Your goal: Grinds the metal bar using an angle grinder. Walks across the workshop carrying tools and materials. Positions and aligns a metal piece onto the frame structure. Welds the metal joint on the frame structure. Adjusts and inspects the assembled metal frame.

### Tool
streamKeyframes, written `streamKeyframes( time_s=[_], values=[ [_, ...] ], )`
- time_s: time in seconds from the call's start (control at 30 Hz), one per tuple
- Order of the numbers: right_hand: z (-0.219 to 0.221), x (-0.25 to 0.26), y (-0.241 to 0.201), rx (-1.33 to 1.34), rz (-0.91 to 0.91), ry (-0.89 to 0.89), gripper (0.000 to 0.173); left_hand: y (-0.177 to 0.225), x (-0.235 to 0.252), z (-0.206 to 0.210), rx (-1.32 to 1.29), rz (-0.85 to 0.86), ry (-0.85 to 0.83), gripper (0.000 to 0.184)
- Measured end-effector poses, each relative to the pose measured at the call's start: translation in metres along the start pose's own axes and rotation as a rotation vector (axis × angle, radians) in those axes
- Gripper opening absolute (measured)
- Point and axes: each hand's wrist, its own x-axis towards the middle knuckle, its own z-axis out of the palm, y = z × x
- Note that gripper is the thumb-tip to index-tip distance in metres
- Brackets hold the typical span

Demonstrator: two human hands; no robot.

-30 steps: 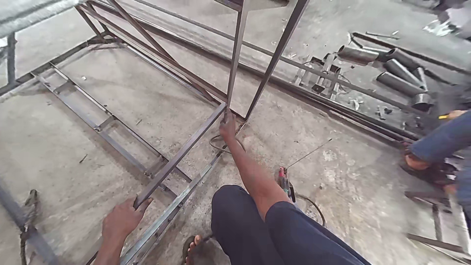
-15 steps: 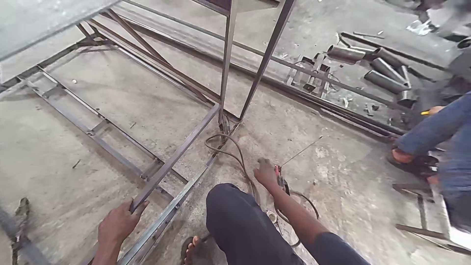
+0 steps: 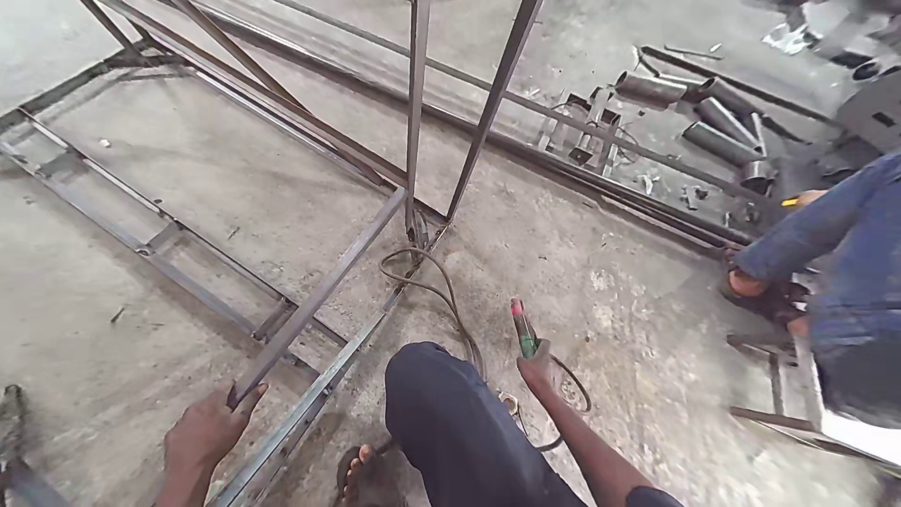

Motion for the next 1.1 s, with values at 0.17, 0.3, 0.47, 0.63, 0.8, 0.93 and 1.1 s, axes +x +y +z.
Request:
streamKeyframes(
  time_s=[0.17, 0.3, 0.47, 0.63, 0.8, 0.93, 1.1],
  values=[
    [-0.059, -0.014, -0.006, 0.774, -0.394, -0.326, 0.054, 0.000, 0.001, -0.001, -0.006, -0.008, -0.024, 0.073],
    [-0.098, -0.032, -0.029, 0.513, -0.496, -0.385, 0.058, 0.000, 0.000, 0.001, -0.009, -0.003, -0.015, 0.073],
    [-0.095, -0.050, -0.061, 0.632, -0.659, -0.428, 0.069, -0.005, 0.002, 0.005, 0.010, 0.015, -0.003, 0.083],
    [-0.076, -0.036, -0.098, 0.348, -0.713, -0.225, 0.083, -0.006, 0.004, 0.004, -0.016, 0.011, -0.006, 0.082],
    [-0.062, -0.022, -0.133, 0.162, -0.670, -0.042, 0.106, -0.006, 0.004, 0.005, -0.005, 0.027, 0.003, 0.078],
    [-0.057, -0.022, -0.146, 0.032, -0.636, 0.004, 0.098, -0.007, 0.002, 0.006, -0.011, 0.031, 0.021, 0.075],
    [-0.049, -0.027, -0.146, 0.003, -0.654, 0.073, 0.093, -0.005, 0.002, 0.004, -0.029, 0.030, 0.016, 0.069]
  ],
)
